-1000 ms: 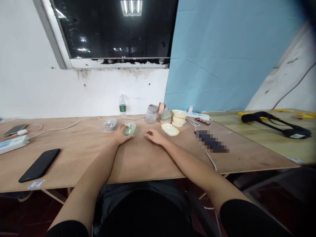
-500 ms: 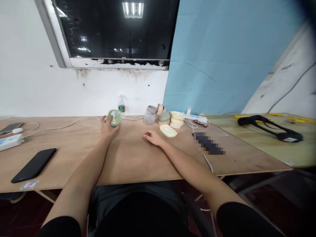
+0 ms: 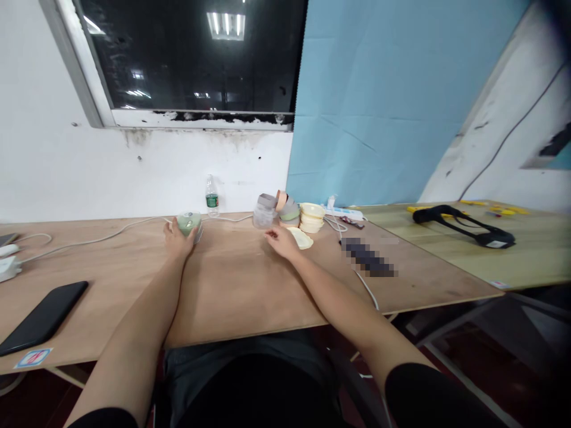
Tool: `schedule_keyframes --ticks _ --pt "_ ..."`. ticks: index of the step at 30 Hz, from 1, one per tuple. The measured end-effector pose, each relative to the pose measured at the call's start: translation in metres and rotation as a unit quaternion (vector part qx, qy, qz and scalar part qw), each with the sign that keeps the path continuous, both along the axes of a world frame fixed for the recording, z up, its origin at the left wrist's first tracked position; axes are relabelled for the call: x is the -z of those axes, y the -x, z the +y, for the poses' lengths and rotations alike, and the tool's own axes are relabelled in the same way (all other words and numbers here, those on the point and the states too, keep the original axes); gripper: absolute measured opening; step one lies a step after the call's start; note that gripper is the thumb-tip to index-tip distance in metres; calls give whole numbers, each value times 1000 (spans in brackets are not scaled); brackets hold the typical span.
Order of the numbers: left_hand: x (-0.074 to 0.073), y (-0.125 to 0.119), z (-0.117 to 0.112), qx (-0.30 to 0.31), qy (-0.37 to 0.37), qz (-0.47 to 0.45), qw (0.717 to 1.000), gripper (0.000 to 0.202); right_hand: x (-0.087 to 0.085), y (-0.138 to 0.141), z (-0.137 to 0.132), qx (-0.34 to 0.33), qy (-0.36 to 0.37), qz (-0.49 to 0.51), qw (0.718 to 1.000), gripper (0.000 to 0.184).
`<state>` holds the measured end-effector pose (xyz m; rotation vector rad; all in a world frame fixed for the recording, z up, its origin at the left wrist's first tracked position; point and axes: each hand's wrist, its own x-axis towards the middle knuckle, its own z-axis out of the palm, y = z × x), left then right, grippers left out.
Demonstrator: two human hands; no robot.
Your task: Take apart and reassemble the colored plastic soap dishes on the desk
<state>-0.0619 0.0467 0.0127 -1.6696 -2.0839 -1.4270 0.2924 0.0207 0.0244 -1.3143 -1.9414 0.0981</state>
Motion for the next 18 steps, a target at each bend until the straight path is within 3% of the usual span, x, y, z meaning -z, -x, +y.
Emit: schedule_keyframes --ticks 4,6,8,10,13,16,18 --pt "-5 -10 -13 -55 -42 22 997 91 -1 -33 9 141 -17 -78 987 34" --pt "-8 -20 -21 -45 -66 55 995 87 3 -47 14 202 39 -110 972 50" --pt "-12 -34 -28 -5 -75 97 992 81 8 -56 16 219 105 -134 961 57" --pt "-14 -50 -35 50 -68 143 986 74 10 -57 16 190 136 -149 961 51" --pt "-16 -75 -43 154 -36 218 963 68 7 -42 11 52 112 -138 983 37" --pt "-14 -95 -51 265 -2 289 920 72 4 -12 4 -113 97 -31 988 30" --pt "-13 -103 -56 311 11 312 898 76 5 8 1 -149 112 88 979 30"
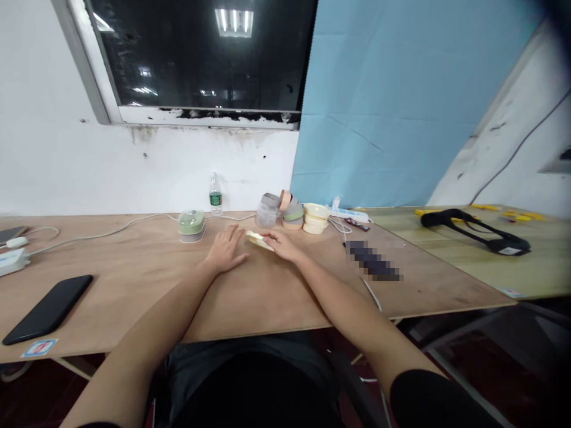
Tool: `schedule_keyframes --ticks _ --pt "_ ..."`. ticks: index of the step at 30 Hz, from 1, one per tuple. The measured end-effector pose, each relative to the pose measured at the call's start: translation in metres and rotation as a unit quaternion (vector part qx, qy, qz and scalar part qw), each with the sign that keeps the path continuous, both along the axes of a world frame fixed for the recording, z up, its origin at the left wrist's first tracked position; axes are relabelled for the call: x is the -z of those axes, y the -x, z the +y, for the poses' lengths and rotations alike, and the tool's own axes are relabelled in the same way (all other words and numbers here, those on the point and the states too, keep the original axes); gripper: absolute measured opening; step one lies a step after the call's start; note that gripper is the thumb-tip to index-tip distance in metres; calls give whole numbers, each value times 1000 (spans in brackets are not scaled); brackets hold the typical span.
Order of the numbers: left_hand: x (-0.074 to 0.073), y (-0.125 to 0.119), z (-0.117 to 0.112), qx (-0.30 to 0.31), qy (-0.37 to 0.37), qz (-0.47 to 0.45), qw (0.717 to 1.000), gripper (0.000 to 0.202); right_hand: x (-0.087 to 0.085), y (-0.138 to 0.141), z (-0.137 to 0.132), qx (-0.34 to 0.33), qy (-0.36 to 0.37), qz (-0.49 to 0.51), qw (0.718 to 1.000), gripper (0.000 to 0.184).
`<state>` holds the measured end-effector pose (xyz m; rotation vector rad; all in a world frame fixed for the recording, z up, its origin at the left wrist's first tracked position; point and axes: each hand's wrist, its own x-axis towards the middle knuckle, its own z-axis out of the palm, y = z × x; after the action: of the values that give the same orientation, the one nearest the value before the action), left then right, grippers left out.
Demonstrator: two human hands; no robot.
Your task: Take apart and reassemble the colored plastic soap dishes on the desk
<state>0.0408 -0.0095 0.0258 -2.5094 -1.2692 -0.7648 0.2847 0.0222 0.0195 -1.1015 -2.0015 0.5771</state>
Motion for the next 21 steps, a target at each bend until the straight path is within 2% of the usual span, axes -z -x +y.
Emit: schedule_keyframes --ticks 2,4,5,7,9,11,14,16,18,21 --pt "1 -4 -4 24 21 11 999 77 5 16 -1 23 50 76 996 32" --pt "3 -6 -5 43 54 21 997 72 10 25 -2 54 68 59 994 28" --pt "4 -7 -5 51 71 29 996 66 12 26 -3 63 48 25 997 23" --pt "7 -7 -3 55 96 44 993 52 9 26 0 85 -36 -41 995 16" --pt "9 -6 0 41 95 47 994 46 -2 22 9 121 -117 -55 984 21" --pt "12 -5 3 26 80 40 996 47 -19 17 26 166 -144 -30 975 27" --pt "15 -3 5 9 66 30 997 50 -45 9 59 223 -115 -12 968 37" --pt "16 -3 4 0 66 22 998 51 -56 6 81 245 -94 -28 965 46" --pt "16 -3 3 -3 67 16 998 51 -60 5 98 256 -86 -55 961 51" --pt "17 -3 2 1 70 19 997 51 -58 4 115 255 -77 -92 960 47"
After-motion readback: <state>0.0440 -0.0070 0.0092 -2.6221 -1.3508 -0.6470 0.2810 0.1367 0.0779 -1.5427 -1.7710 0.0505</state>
